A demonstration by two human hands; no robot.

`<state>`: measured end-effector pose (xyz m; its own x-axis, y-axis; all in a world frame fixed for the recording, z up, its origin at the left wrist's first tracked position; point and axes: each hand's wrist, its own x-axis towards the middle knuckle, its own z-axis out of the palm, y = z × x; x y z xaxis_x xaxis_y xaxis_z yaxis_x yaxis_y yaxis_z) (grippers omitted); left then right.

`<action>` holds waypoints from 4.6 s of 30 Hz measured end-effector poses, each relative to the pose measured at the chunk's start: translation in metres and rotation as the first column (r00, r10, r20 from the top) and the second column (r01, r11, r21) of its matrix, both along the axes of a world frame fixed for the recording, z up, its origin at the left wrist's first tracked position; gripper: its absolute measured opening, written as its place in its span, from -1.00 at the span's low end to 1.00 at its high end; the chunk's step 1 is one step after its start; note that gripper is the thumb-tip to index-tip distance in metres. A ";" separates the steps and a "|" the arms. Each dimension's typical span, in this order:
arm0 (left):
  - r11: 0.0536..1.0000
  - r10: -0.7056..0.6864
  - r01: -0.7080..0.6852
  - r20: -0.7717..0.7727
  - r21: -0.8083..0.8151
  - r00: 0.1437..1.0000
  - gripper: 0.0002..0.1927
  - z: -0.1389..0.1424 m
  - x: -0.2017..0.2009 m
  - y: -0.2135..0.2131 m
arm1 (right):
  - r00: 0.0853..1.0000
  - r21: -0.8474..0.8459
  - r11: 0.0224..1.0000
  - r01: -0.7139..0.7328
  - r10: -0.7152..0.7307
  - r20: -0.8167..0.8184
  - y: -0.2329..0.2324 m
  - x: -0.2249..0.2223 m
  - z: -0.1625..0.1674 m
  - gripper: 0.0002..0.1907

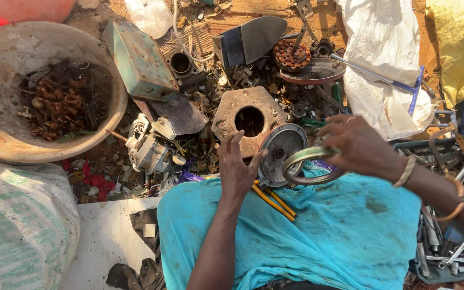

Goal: The person sits on the ground at a scrap pile and disassembles an old motor/pump unit. They unscrew fasteners with a screwdriver, tap and pry the housing with a hammer, pull off the red outer cover, remove internal parts by hand, and place removed components into a nearby bowl.

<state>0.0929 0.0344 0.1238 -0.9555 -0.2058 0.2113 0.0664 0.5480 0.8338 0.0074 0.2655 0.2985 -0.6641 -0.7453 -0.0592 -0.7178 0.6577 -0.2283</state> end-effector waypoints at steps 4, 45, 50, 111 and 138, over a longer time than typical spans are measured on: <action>0.995 -0.074 0.090 0.260 -0.049 0.963 -0.37 -0.009 -0.013 0.001 | 0.888 0.141 0.888 0.437 -0.402 -0.223 0.020 -0.098 0.100 -0.74; 0.969 0.118 -0.137 -0.103 -0.203 0.988 -0.52 -0.030 -0.038 -0.048 | 0.909 -0.669 0.688 0.281 -0.414 -0.045 -0.024 -0.021 -0.141 -0.81; 0.945 0.123 -0.112 0.015 -0.306 0.992 -0.57 -0.034 -0.040 -0.047 | 0.832 -0.607 0.607 0.513 -0.526 0.178 -0.017 0.005 -0.188 -0.58; 0.965 -0.052 0.121 0.282 -0.232 0.958 0.50 -0.049 -0.052 -0.013 | 0.663 -0.274 0.608 0.745 -0.629 0.406 -0.078 0.078 -0.132 -0.20; 0.937 -0.080 0.071 -0.011 -0.343 0.997 -0.11 0.027 0.094 -0.035 | 0.094 -0.100 0.034 0.994 0.138 0.986 0.021 0.110 -0.183 -0.74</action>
<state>0.1870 -0.0005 0.1506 -0.9591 -0.0447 0.2796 0.1365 0.7922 0.5948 0.1169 0.2863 0.1155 -0.8008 -0.1754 -0.5726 0.5973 -0.3022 -0.7429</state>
